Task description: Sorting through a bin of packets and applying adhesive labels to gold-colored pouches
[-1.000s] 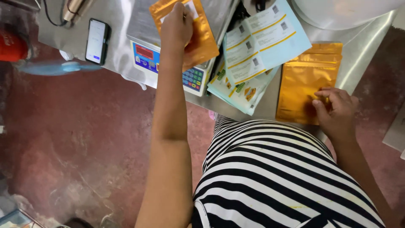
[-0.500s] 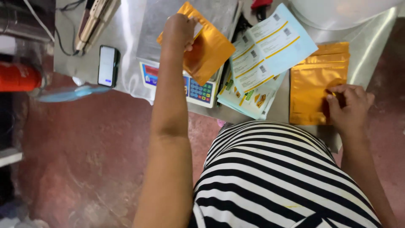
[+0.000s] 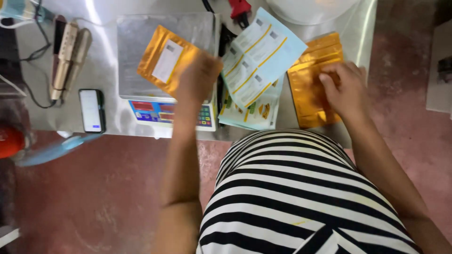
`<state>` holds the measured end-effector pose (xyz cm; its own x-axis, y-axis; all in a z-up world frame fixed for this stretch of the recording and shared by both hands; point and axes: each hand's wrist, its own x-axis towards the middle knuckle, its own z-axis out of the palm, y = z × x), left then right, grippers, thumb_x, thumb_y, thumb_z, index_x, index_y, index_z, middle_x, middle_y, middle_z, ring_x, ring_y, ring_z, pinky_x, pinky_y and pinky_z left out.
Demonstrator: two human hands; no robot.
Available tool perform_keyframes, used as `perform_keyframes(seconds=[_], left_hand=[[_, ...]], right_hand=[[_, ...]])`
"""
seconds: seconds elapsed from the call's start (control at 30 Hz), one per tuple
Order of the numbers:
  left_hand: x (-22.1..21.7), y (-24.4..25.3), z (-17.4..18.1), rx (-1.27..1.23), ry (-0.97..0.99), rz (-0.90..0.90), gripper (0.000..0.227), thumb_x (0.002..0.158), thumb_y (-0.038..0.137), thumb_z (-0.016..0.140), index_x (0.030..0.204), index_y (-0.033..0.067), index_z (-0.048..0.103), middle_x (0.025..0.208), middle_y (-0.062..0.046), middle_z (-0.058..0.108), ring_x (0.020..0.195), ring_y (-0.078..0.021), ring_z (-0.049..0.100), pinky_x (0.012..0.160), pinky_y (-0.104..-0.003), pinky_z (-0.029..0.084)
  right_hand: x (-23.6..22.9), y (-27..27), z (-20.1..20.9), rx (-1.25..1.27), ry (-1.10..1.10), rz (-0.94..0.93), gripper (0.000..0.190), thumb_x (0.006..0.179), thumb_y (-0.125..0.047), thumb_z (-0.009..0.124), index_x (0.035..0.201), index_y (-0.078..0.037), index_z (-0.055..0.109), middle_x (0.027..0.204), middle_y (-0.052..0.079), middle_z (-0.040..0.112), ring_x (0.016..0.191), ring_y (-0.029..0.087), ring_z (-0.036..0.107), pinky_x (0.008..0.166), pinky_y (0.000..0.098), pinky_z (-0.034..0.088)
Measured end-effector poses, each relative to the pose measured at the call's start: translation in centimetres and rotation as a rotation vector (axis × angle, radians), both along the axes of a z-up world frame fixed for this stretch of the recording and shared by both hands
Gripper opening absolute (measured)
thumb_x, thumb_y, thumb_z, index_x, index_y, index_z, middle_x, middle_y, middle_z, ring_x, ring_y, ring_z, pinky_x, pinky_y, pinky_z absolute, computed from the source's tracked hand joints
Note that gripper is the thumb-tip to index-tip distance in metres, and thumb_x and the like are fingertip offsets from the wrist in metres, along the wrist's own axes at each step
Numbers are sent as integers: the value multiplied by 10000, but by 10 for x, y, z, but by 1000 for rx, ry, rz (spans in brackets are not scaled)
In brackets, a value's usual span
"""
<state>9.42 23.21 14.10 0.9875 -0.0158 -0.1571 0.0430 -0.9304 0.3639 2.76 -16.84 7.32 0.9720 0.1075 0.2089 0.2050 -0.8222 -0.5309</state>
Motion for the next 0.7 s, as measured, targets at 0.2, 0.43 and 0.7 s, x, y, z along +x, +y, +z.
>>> perform_keyframes(seconds=[0.2,0.43,0.7], left_hand=[[-86,-91,-10,-298,264,-277,285,985,430,533,1034,161,616,931,-194,735,930,-463,704,788,-613,539],[-133,-98,-70,-313,228,-241,238,986,416,572,1033,192,633,883,-170,712,905,-434,711,797,-572,564],[-102,-89,-72,-459,-108,-131,168,955,330,687,1108,261,688,962,-41,679,873,-302,736,773,-469,599]], right_hand=[[29,0,-3,74,-126,5,117,1029,-152,818,1125,-120,759,963,132,691,934,398,653,889,469,474],[21,87,49,197,278,183,187,1049,-194,646,980,-31,705,819,225,683,759,446,658,664,513,491],[18,112,4,1105,960,-279,293,1057,-383,605,1047,-97,543,757,61,659,396,92,519,290,201,369]])
